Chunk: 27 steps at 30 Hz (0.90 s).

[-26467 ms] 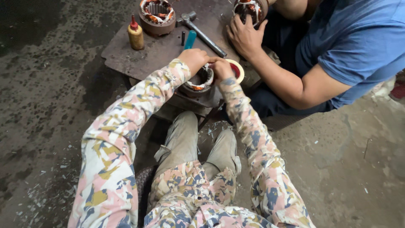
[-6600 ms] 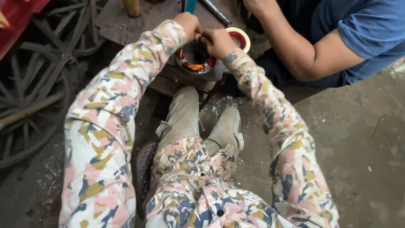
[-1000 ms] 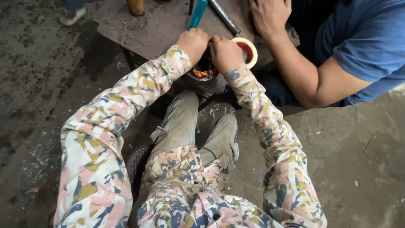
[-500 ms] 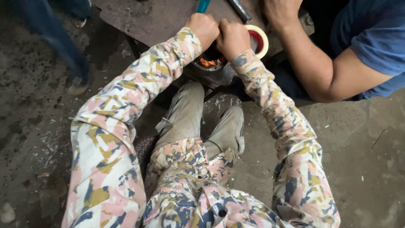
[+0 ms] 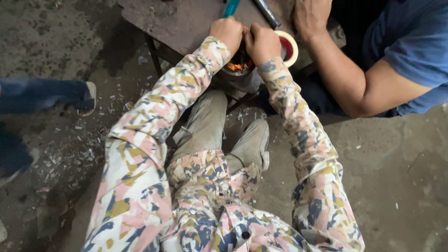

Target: The person sits on the floor and wraps a motor stator with white tape. They repeatedly tear off pieces of tape and press them around the copper windings to secure them.

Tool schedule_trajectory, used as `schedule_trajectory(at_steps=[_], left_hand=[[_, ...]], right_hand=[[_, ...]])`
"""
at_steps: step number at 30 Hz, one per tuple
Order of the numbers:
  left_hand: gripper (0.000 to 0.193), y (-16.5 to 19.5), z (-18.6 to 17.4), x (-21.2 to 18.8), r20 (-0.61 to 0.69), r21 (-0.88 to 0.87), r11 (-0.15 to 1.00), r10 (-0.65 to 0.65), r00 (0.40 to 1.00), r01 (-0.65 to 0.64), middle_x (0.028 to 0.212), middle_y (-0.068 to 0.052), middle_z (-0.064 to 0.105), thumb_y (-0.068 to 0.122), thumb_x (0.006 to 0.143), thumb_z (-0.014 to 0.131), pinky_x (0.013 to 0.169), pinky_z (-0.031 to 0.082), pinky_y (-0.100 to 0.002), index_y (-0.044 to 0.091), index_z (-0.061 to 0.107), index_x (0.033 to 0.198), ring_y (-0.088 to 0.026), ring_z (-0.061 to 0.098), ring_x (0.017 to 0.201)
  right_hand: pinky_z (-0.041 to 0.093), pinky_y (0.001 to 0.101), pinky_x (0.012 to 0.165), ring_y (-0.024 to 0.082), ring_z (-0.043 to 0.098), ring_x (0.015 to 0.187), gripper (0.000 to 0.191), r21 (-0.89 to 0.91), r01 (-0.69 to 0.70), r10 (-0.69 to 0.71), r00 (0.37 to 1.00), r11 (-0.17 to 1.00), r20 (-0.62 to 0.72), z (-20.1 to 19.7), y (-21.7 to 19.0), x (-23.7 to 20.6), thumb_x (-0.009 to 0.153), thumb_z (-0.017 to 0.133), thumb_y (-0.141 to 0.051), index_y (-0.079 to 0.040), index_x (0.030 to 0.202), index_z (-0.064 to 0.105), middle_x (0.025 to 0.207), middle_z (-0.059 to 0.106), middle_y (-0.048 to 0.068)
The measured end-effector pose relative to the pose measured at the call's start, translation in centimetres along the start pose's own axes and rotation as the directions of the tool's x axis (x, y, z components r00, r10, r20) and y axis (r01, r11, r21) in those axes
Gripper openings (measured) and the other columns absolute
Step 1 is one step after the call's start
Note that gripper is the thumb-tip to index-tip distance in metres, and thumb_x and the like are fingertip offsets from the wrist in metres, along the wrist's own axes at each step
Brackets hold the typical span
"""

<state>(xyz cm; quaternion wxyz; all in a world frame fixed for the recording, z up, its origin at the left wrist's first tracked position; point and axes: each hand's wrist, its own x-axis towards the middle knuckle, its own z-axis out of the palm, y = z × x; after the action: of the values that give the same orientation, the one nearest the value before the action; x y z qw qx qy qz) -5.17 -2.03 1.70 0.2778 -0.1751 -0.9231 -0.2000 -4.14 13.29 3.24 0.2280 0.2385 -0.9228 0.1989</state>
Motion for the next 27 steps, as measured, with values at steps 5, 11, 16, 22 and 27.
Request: schedule_trajectory(at_steps=[5, 11, 16, 22, 27], left_hand=[[0.013, -0.4, 0.5, 0.2, 0.026, 0.021, 1.0, 0.012, 1.0, -0.012, 0.084, -0.017, 0.072, 0.016, 0.089, 0.071, 0.069, 0.059, -0.045, 0.005, 0.077, 0.085, -0.037, 0.073, 0.077], [0.042, -3.7, -2.2, -2.9, -0.158, -0.535, 0.845, -0.087, 0.984, -0.011, 0.115, -0.026, 0.072, 0.023, 0.098, 0.074, 0.092, 0.056, -0.044, -0.006, 0.065, 0.127, -0.038, 0.069, 0.108], [0.043, -2.9, -3.5, -11.5, 0.048, -0.61, 0.605, -0.617, 0.786, 0.512, 0.114, -0.016, 0.077, 0.038, 0.098, 0.068, 0.093, 0.059, -0.037, 0.003, 0.068, 0.123, -0.028, 0.076, 0.105], [0.068, -0.4, 0.9, -10.7, 0.102, -0.513, 0.599, -0.669, 0.736, 0.615, 0.102, -0.024, 0.072, 0.056, 0.089, 0.08, 0.084, 0.055, -0.044, -0.004, 0.064, 0.116, -0.038, 0.071, 0.095], [0.047, -1.7, 1.6, -9.4, 0.092, -0.495, 0.64, -0.633, 0.768, 0.587, 0.091, -0.02, 0.075, 0.04, 0.084, 0.08, 0.08, 0.057, -0.044, 0.0, 0.07, 0.107, -0.036, 0.074, 0.088]], right_hand=[[0.053, 0.051, 0.067, 0.043, 0.067, 0.074, 0.022, -0.048, -0.018, 0.019, 0.999, 0.999, 0.027, 0.0, 0.3, 0.6, 0.096, 0.071, -0.024, -0.004, 0.087, 0.072, 0.077, 0.068, 0.021], [0.056, 0.0407, 0.073, 0.033, 0.073, 0.082, 0.033, 0.186, -0.077, 0.073, 0.997, 0.98, 0.026, -3.3, 2.0, -2.6, 0.097, 0.075, -0.027, 0.0, 0.116, 0.073, 0.093, 0.072, 0.02], [0.058, 0.0347, 0.08, 0.027, 0.077, 0.093, 0.034, 0.289, -0.113, 0.105, 0.994, 0.951, 0.044, -4.1, 2.9, -4.6, 0.096, 0.078, -0.029, -0.001, 0.115, 0.073, 0.102, 0.076, 0.014], [0.056, 0.0406, 0.08, 0.036, 0.072, 0.093, 0.044, 0.172, 0.19, -0.205, 0.976, 0.966, 0.073, -1.3, 2.4, -0.7, 0.09, 0.083, -0.03, 0.001, 0.119, 0.071, 0.102, 0.074, 0.019], [0.055, 0.0417, 0.077, 0.033, 0.073, 0.087, 0.046, 0.296, 0.006, -0.129, 0.909, 0.955, 0.397, -0.9, 1.5, 2.4, 0.09, 0.079, -0.03, 0.004, 0.118, 0.066, 0.095, 0.074, 0.02]])
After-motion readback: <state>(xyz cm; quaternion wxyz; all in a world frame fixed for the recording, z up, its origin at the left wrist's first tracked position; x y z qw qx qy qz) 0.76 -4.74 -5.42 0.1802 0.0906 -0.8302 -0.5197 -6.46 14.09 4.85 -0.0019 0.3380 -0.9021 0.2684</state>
